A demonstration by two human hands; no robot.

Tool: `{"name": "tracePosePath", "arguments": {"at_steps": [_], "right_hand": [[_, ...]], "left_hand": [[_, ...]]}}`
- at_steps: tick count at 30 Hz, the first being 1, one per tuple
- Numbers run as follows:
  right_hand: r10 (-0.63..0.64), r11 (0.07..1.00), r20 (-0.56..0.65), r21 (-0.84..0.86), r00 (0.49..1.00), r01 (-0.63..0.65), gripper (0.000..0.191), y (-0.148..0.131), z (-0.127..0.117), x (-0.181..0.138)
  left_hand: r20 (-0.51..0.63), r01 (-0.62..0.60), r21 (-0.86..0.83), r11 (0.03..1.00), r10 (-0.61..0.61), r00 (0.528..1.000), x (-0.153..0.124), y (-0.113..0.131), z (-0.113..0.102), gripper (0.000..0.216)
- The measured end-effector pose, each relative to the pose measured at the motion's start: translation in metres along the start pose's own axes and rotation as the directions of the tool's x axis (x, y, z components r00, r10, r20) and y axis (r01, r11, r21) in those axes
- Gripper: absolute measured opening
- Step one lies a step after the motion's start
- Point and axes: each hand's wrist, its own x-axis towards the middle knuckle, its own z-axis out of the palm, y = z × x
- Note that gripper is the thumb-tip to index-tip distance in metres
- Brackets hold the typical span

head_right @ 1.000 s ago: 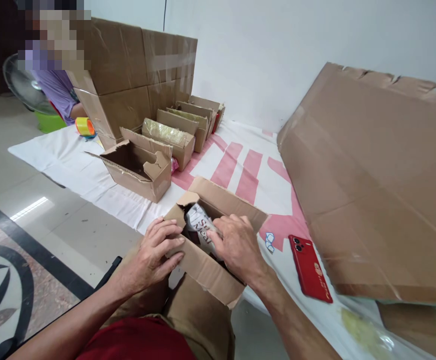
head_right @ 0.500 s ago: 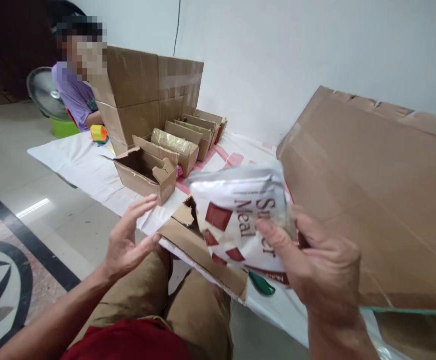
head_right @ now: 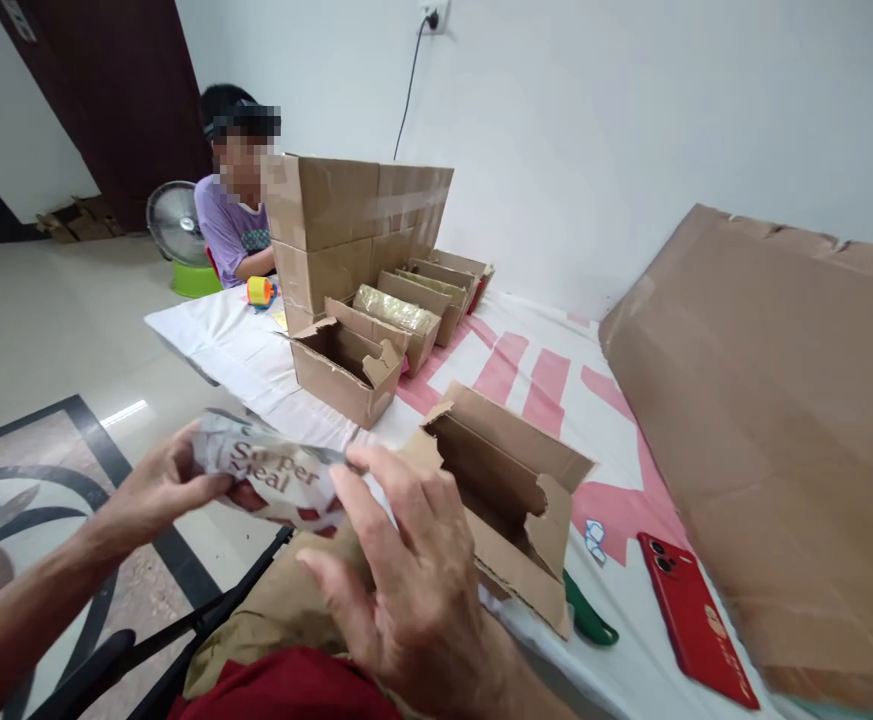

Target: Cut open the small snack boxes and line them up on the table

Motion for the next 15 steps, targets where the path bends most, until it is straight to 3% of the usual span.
{"name": "tracePosePath", "arguments": {"at_steps": [3, 6, 8, 10, 12, 15], "right_hand": [[0.195, 0.971, -0.012, 0.144, 0.981, -0.191, 0.063, -0.013, 0.047, -0.037], [0.459, 0.862, 0.105, 0.187, 0.882, -0.471, 0.078, -0.011, 0.107, -0.066], [0.608, 0.724, 0.205, 0.254, 0.767, -0.641, 0.073, 0.002, 0.143, -0.069], [0.672, 0.6, 0.281, 0.335, 0.685, -0.726, 0.051, 0.022, 0.169, -0.062], [0.71, 0.545, 0.264, 0.382, 0.653, -0.746, 0.032, 0.044, 0.186, -0.052], [0.769, 0.546, 0.147, 0.357, 0.622, -0.758, 0.027, 0.076, 0.203, -0.04]], "left_hand": [[-0.176, 0.11, -0.085, 0.99, -0.124, 0.976, 0.007, -0.025, -0.042, 0.052], [-0.245, 0.15, -0.141, 0.979, -0.181, 0.953, 0.015, -0.052, -0.058, 0.058], [-0.24, 0.136, -0.151, 0.979, -0.17, 0.956, 0.027, -0.068, -0.055, 0.057], [-0.191, 0.12, -0.146, 0.982, -0.147, 0.97, 0.046, -0.082, -0.045, 0.056], [-0.136, 0.109, -0.121, 0.987, -0.125, 0.983, 0.07, -0.092, -0.036, 0.055], [-0.095, 0.038, -0.096, 0.995, -0.047, 0.994, 0.114, -0.104, -0.024, 0.065]]}}
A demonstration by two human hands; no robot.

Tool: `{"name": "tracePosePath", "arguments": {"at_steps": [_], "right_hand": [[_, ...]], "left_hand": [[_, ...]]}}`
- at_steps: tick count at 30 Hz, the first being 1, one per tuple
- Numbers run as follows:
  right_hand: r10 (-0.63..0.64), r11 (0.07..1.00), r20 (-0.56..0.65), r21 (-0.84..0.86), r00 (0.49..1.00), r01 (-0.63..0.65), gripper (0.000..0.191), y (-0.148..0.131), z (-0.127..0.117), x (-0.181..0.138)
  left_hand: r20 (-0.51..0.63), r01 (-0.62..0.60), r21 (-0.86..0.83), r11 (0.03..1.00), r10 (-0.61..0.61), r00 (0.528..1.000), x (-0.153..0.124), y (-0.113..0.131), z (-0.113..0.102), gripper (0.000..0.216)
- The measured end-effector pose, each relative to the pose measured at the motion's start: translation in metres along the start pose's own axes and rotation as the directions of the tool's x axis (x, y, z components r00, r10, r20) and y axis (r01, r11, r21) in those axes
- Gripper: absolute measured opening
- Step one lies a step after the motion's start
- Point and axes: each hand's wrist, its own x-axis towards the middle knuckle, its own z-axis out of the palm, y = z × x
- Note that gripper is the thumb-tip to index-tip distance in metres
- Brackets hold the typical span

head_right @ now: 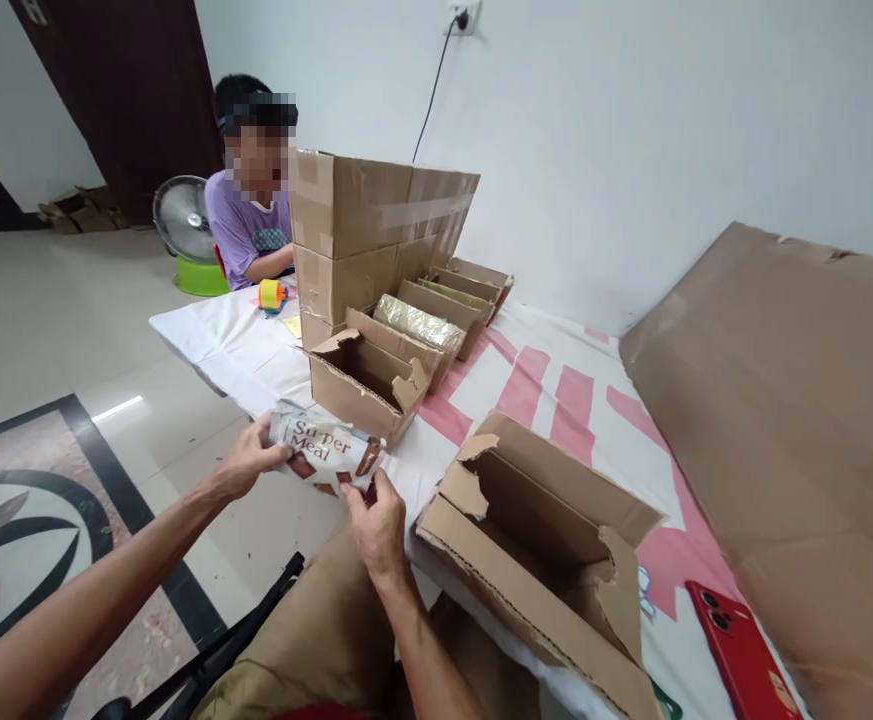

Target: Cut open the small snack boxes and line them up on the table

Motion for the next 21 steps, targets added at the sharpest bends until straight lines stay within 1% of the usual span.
{"name": "tracePosePath", "arguments": {"at_steps": [2, 4, 5, 7, 9, 12, 13, 15, 17, 19, 21], "right_hand": [[0.016, 0.999, -0.068, -0.04, 0.998, -0.019, 0.029, 0.013, 0.003, 0.018], [0.038, 0.997, -0.121, -0.069, 0.992, -0.046, 0.031, 0.027, 0.005, 0.032], [0.048, 0.995, -0.143, -0.079, 0.989, -0.059, 0.032, 0.033, 0.007, 0.036], [0.063, 0.993, -0.165, -0.086, 0.984, -0.078, 0.033, 0.044, 0.008, 0.04], [0.071, 0.994, -0.165, -0.074, 0.984, -0.084, 0.037, 0.051, 0.008, 0.039], [0.08, 0.995, -0.16, -0.041, 0.984, -0.087, 0.039, 0.056, 0.01, 0.036], [0.082, 0.996, -0.16, -0.029, 0.984, -0.087, 0.038, 0.057, 0.012, 0.036], [0.081, 0.997, -0.156, -0.005, 0.984, -0.083, 0.036, 0.057, 0.016, 0.037], [0.075, 0.997, -0.148, 0.024, 0.986, -0.072, 0.034, 0.058, 0.02, 0.038], [0.066, 0.997, -0.149, 0.052, 0.987, -0.059, 0.032, 0.059, 0.022, 0.037], [0.059, 0.997, -0.171, 0.065, 0.984, -0.049, 0.033, 0.061, 0.021, 0.033]], "left_hand": [[-0.013, -0.053, -0.004, 0.999, 0.053, 0.998, 0.028, -0.01, 0.009, 0.083], [-0.08, -0.046, 0.031, 0.998, 0.048, 0.996, 0.049, -0.024, 0.017, 0.099], [-0.116, -0.029, 0.064, 0.998, 0.036, 0.993, 0.056, -0.032, 0.02, 0.102], [-0.161, -0.009, 0.139, 0.99, 0.032, 0.987, 0.061, -0.049, 0.023, 0.102], [-0.187, -0.038, 0.218, 0.975, 0.079, 0.979, 0.056, -0.063, 0.022, 0.095], [-0.24, -0.118, 0.368, 0.922, 0.216, 0.946, 0.04, -0.076, 0.018, 0.081], [-0.234, -0.157, 0.419, 0.895, 0.273, 0.933, 0.034, -0.079, 0.018, 0.076], [-0.18, -0.24, 0.5, 0.832, 0.371, 0.911, 0.026, -0.082, 0.019, 0.067], [-0.114, -0.303, 0.552, 0.777, 0.431, 0.895, 0.021, -0.083, 0.022, 0.061], [-0.089, -0.327, 0.592, 0.736, 0.463, 0.882, 0.02, -0.084, 0.026, 0.058], [-0.108, -0.32, 0.628, 0.71, 0.486, 0.867, 0.021, -0.085, 0.028, 0.061]]}}
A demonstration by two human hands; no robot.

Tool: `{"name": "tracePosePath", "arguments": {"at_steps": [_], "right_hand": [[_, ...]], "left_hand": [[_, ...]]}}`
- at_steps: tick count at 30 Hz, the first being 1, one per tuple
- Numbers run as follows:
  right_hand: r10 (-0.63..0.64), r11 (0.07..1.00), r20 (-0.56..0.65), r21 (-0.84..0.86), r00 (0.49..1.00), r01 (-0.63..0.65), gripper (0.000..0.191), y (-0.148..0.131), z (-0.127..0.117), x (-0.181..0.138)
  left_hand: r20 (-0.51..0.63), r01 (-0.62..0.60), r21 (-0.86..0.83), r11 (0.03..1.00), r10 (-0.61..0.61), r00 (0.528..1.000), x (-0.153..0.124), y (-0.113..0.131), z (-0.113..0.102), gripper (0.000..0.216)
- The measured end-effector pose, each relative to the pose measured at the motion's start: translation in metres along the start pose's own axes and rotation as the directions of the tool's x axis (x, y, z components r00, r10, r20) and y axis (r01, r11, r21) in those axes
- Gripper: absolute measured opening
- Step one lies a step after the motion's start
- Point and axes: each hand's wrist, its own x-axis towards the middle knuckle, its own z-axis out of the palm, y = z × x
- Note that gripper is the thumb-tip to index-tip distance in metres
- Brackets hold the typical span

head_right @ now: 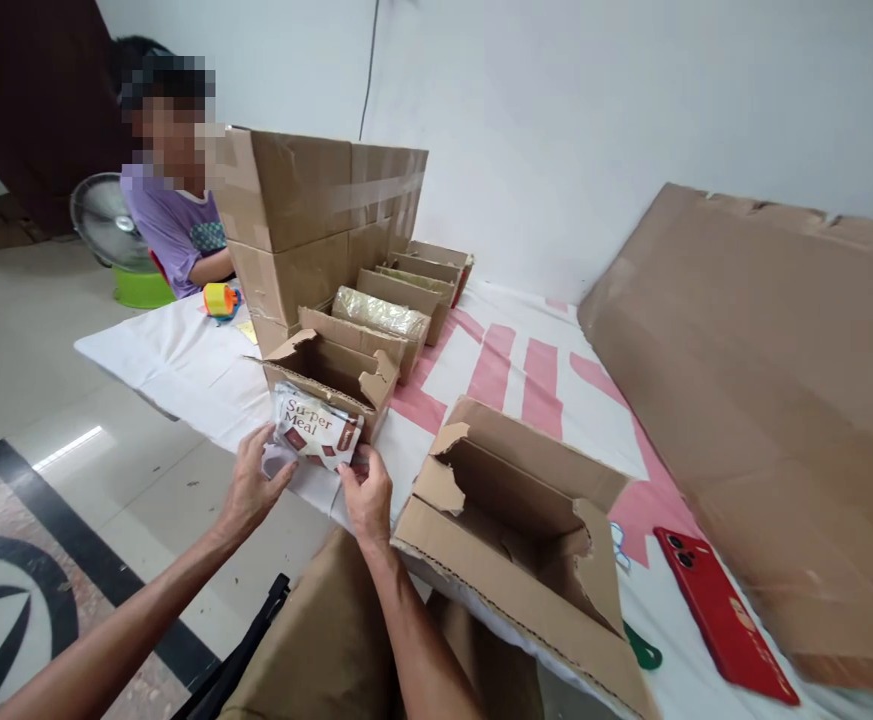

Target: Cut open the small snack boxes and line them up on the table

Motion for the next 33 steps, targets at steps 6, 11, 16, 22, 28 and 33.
{"name": "tracePosePath", "arguments": {"at_steps": [6, 11, 16, 22, 28, 33], "right_hand": [[-0.051, 0.998, -0.121, -0.027, 0.991, 0.048, 0.05, 0.006, -0.003, -0.008], [-0.095, 0.995, -0.115, 0.001, 0.989, 0.096, 0.05, 0.007, 0.005, -0.005], [-0.099, 0.995, -0.115, 0.019, 0.988, 0.102, 0.049, 0.005, 0.008, -0.003], [-0.068, 0.997, -0.131, 0.033, 0.989, 0.073, 0.042, 0.002, 0.009, 0.01], [-0.048, 0.998, -0.137, 0.032, 0.989, 0.053, 0.043, 0.005, 0.01, 0.017], [-0.088, 0.996, -0.133, -0.011, 0.987, 0.088, 0.042, 0.008, 0.007, 0.008]], "left_hand": [[-0.008, 0.06, 0.075, 0.995, -0.059, 0.998, 0.01, -0.002, 0.01, 0.086], [0.086, 0.069, 0.096, 0.993, -0.077, 0.993, 0.021, 0.001, 0.019, 0.081], [0.13, 0.058, 0.15, 0.987, -0.078, 0.988, 0.028, 0.004, 0.024, 0.079], [0.107, 0.051, 0.151, 0.987, -0.068, 0.992, 0.035, 0.006, 0.034, 0.08], [0.107, 0.054, 0.146, 0.988, -0.07, 0.992, 0.039, 0.007, 0.04, 0.079], [0.133, 0.069, 0.146, 0.987, -0.089, 0.987, 0.037, 0.007, 0.034, 0.082]]}}
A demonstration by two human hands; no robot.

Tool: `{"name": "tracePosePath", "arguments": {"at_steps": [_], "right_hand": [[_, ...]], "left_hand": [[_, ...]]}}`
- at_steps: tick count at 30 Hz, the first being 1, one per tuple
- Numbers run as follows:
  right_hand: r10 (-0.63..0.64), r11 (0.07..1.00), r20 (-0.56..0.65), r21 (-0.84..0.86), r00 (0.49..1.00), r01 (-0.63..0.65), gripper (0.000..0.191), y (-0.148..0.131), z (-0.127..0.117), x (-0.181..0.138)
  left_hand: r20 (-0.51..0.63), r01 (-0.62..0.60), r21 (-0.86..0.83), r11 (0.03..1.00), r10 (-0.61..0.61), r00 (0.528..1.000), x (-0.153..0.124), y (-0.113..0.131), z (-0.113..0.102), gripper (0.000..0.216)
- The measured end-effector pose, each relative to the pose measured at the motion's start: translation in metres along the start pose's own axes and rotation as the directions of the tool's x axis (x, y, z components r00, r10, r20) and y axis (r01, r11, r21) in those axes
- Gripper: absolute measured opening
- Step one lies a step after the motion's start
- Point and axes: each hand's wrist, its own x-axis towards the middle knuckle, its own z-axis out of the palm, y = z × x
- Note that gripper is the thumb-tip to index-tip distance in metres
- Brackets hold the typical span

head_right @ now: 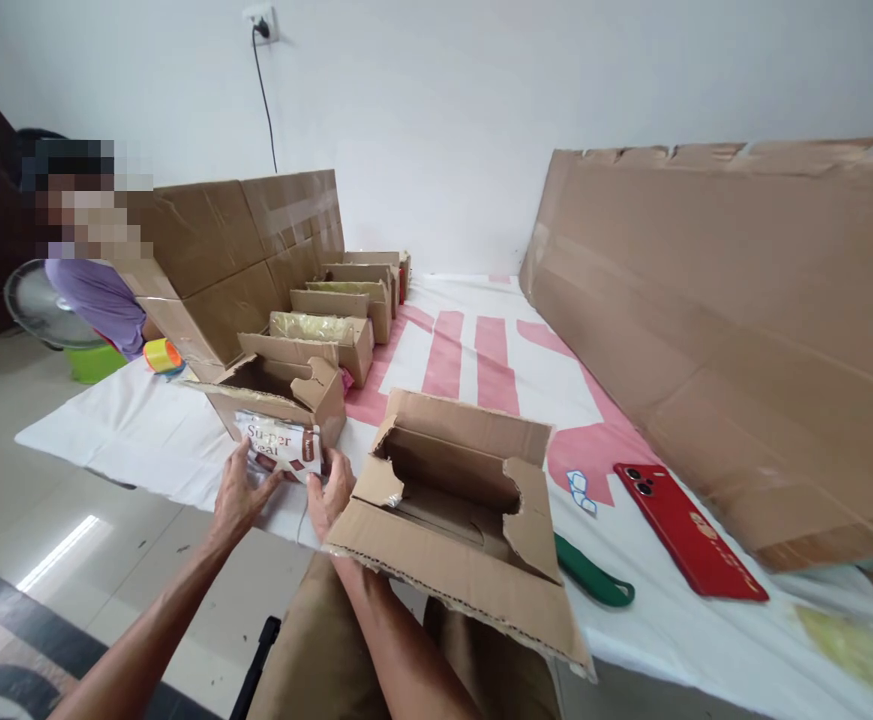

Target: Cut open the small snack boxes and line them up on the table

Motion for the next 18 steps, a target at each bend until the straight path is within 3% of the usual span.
{"name": "tracePosePath", "arguments": {"at_steps": [11, 18], "right_hand": [[-0.045, 0.994, 0.072, -0.092, 0.996, 0.051, 0.033, 0.007, 0.0, -0.005], [-0.038, 0.995, 0.067, -0.088, 0.997, 0.044, 0.037, 0.005, 0.0, -0.007]], "left_hand": [[-0.09, 0.029, -0.133, 0.991, -0.042, 0.995, -0.019, -0.013, -0.01, 0.079], [-0.202, -0.053, -0.036, 0.998, 0.045, 0.978, -0.021, -0.003, -0.012, 0.077]]}}
